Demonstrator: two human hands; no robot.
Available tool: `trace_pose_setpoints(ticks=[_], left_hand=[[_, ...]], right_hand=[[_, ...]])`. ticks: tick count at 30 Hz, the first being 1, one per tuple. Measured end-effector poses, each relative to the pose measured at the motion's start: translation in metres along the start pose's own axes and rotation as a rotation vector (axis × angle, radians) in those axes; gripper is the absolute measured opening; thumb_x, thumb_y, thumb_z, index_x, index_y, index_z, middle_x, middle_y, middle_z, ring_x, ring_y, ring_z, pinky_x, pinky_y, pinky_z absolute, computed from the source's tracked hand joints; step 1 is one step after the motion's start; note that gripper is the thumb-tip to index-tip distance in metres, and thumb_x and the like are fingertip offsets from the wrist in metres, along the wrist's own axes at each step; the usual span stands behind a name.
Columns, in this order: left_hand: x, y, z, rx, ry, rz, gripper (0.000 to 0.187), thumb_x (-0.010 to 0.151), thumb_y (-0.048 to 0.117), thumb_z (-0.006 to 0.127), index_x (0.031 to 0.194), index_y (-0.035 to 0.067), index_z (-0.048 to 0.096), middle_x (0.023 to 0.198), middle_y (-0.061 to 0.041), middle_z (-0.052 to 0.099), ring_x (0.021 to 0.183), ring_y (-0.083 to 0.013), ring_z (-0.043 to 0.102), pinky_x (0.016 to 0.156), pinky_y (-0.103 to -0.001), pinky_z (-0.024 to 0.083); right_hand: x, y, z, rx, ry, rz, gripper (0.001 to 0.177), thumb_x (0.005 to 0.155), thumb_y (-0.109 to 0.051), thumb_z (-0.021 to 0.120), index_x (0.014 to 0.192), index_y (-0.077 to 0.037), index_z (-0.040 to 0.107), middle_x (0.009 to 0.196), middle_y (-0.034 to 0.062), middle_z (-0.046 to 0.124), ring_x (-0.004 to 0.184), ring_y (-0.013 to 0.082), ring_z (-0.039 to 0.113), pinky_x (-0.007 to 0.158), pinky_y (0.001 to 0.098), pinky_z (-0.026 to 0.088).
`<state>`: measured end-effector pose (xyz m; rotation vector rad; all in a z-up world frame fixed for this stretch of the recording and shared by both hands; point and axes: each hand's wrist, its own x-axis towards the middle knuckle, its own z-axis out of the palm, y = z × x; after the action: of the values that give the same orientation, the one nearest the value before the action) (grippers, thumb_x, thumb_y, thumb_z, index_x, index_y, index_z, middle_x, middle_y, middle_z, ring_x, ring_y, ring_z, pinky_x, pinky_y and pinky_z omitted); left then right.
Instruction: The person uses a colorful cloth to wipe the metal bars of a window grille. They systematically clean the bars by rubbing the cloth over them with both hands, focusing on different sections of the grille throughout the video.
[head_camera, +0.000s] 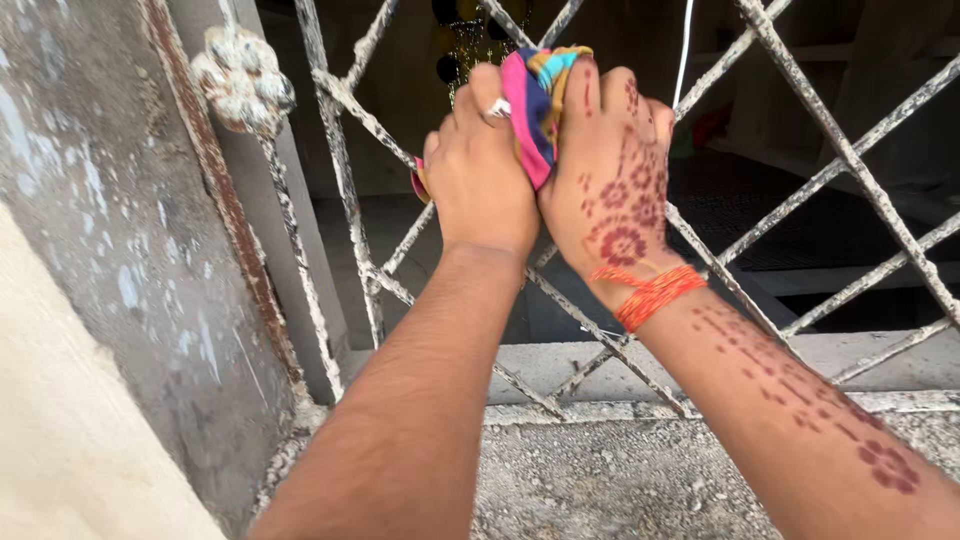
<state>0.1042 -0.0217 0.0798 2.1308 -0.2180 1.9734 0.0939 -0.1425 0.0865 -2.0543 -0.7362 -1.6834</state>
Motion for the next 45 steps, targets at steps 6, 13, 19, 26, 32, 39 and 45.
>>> trace_pose_setpoints(ticks=[6, 13, 19, 26, 32, 39, 45], left_hand=[[-0.012, 0.004, -0.001, 0.108, 0.080, 0.106, 0.041, 0.092, 0.019, 0.065, 0.127, 0.009, 0.047, 0.113, -0.012, 0.050, 0.102, -0.0325, 0.054, 0.088, -0.046, 0.040], [-0.019, 0.006, -0.005, 0.073, 0.149, 0.123, 0.056, 0.088, 0.028, 0.071, 0.131, 0.005, 0.044, 0.116, -0.013, 0.050, 0.104, -0.0334, 0.053, 0.088, -0.046, 0.039], [-0.019, 0.007, -0.006, 0.055, 0.139, 0.079, 0.056, 0.086, 0.031, 0.074, 0.129, 0.007, 0.047, 0.116, -0.011, 0.051, 0.107, -0.0309, 0.054, 0.092, -0.044, 0.040], [-0.018, 0.009, -0.013, 0.012, 0.095, 0.075, 0.063, 0.078, 0.040, 0.082, 0.121, 0.008, 0.049, 0.116, -0.012, 0.052, 0.107, -0.0322, 0.053, 0.091, -0.044, 0.040], [-0.015, 0.008, -0.020, -0.001, 0.017, 0.061, 0.072, 0.065, 0.032, 0.081, 0.125, 0.006, 0.049, 0.119, -0.011, 0.051, 0.111, -0.0321, 0.052, 0.095, -0.044, 0.040], [-0.011, 0.012, -0.033, 0.084, -0.025, 0.171, 0.073, 0.052, 0.036, 0.082, 0.115, 0.014, 0.053, 0.116, -0.011, 0.050, 0.105, -0.0321, 0.051, 0.088, -0.045, 0.038], [-0.012, 0.013, -0.025, 0.057, -0.031, 0.094, 0.078, 0.065, 0.044, 0.085, 0.123, 0.006, 0.049, 0.112, -0.011, 0.046, 0.105, -0.0312, 0.049, 0.091, -0.045, 0.038]], right_hand=[[-0.039, 0.014, -0.005, -0.171, 0.066, -0.185, 0.059, 0.081, -0.014, 0.070, 0.134, 0.009, 0.058, 0.144, 0.0279, 0.047, 0.138, 0.0431, 0.041, 0.117, 0.0558, 0.028], [-0.047, 0.018, -0.034, -0.071, -0.013, -0.204, 0.038, 0.079, -0.004, 0.072, 0.117, -0.004, 0.073, 0.144, 0.0187, 0.053, 0.136, 0.0357, 0.053, 0.119, 0.0542, 0.030], [-0.001, 0.020, -0.039, 0.034, 0.072, -0.340, 0.032, 0.066, 0.002, 0.073, 0.096, -0.006, 0.077, 0.132, 0.0170, 0.062, 0.119, 0.0422, 0.054, 0.095, 0.0472, 0.048], [0.015, 0.008, -0.028, 0.052, 0.053, -0.281, 0.029, 0.084, -0.003, 0.074, 0.113, -0.007, 0.073, 0.128, 0.0196, 0.057, 0.114, 0.0412, 0.057, 0.096, 0.0496, 0.047], [0.028, 0.028, -0.043, 0.172, -0.120, -0.359, 0.043, 0.083, -0.003, 0.074, 0.125, -0.006, 0.068, 0.122, 0.0185, 0.059, 0.107, 0.0407, 0.058, 0.092, 0.0501, 0.047], [0.002, 0.055, -0.066, 0.068, -0.198, -0.470, 0.054, 0.065, -0.002, 0.073, 0.118, -0.004, 0.065, 0.126, 0.0192, 0.059, 0.117, 0.0400, 0.057, 0.097, 0.0479, 0.048], [0.010, 0.042, -0.052, 0.102, -0.111, -0.415, 0.053, 0.068, -0.011, 0.082, 0.118, -0.004, 0.066, 0.125, 0.0180, 0.060, 0.118, 0.0420, 0.055, 0.098, 0.0501, 0.046]])
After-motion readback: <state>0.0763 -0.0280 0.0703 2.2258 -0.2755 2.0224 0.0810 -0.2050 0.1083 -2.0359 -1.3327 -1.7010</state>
